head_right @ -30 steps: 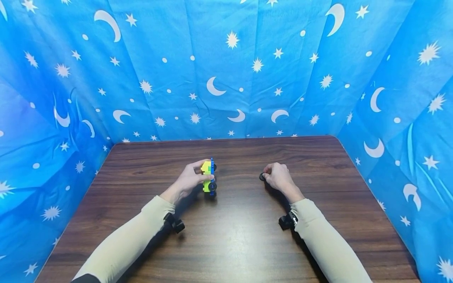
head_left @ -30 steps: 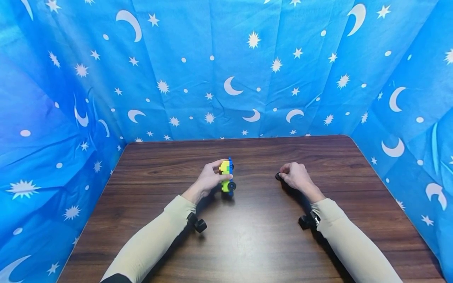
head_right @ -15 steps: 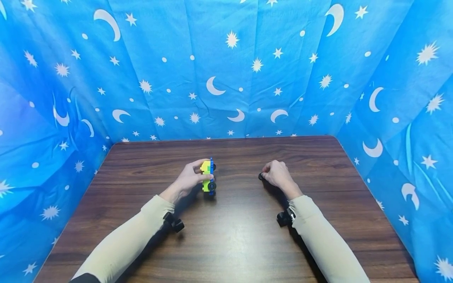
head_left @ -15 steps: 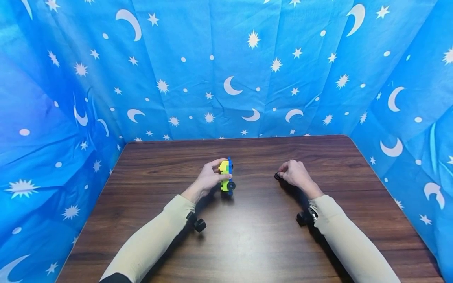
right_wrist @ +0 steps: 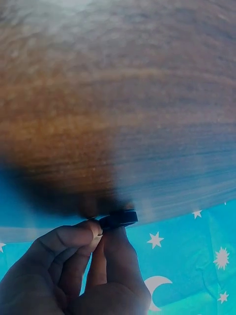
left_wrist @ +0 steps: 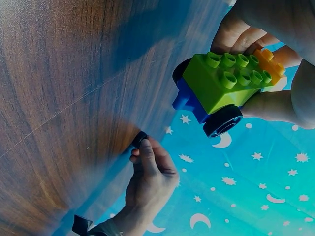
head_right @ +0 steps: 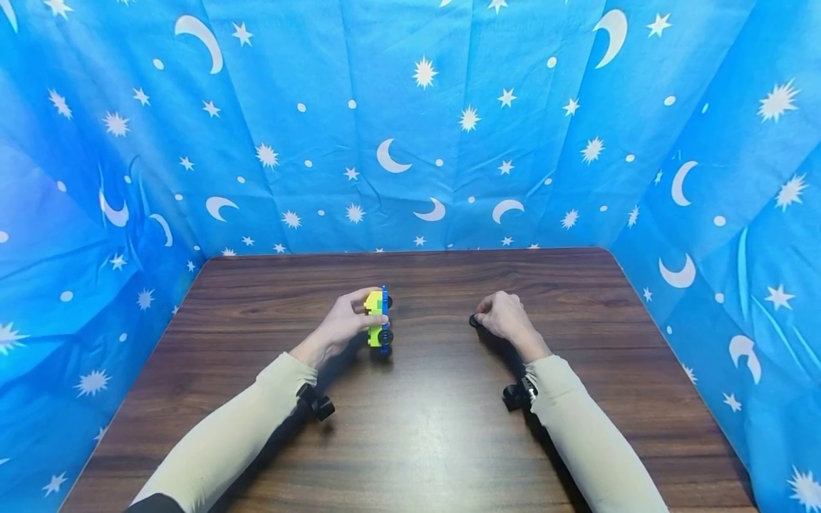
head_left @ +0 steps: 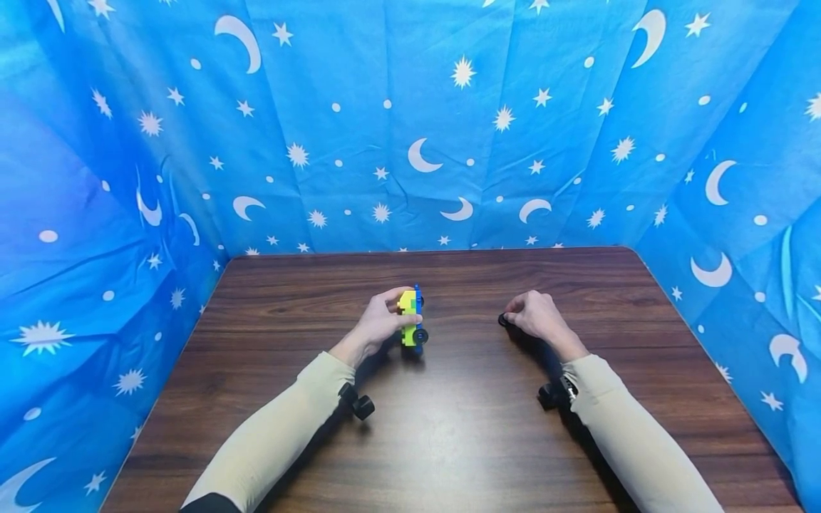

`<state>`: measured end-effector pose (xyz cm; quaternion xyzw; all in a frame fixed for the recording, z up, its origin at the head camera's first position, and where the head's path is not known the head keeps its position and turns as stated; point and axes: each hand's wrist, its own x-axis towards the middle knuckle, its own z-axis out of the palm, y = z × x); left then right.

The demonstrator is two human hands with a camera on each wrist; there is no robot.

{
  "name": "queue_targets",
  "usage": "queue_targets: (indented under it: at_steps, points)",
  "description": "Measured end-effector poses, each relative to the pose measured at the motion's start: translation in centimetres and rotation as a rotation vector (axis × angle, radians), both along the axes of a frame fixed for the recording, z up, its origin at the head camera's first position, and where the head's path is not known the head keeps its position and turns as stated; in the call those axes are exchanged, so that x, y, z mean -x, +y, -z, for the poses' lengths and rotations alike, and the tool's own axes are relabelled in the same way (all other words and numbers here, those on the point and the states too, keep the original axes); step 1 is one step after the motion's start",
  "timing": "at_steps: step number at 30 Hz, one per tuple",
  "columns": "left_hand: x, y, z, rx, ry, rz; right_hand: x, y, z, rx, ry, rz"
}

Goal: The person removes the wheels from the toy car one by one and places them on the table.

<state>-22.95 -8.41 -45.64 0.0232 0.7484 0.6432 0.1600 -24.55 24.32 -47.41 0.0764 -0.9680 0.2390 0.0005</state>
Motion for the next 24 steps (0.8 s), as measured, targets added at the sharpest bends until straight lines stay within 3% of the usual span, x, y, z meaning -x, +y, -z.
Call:
queue_targets:
  at_steps: [17,24]
  points:
    - [0.2,0.1,0.1,-0.008,-0.008,0.001,0.1,0.5,-0.5,0.024,-0.031,0.047]
    - [0.3,0.3,0.1,-0.010,0.000,-0.005,-0.1,0.1,-1.1,0.046,0.017,0.037]
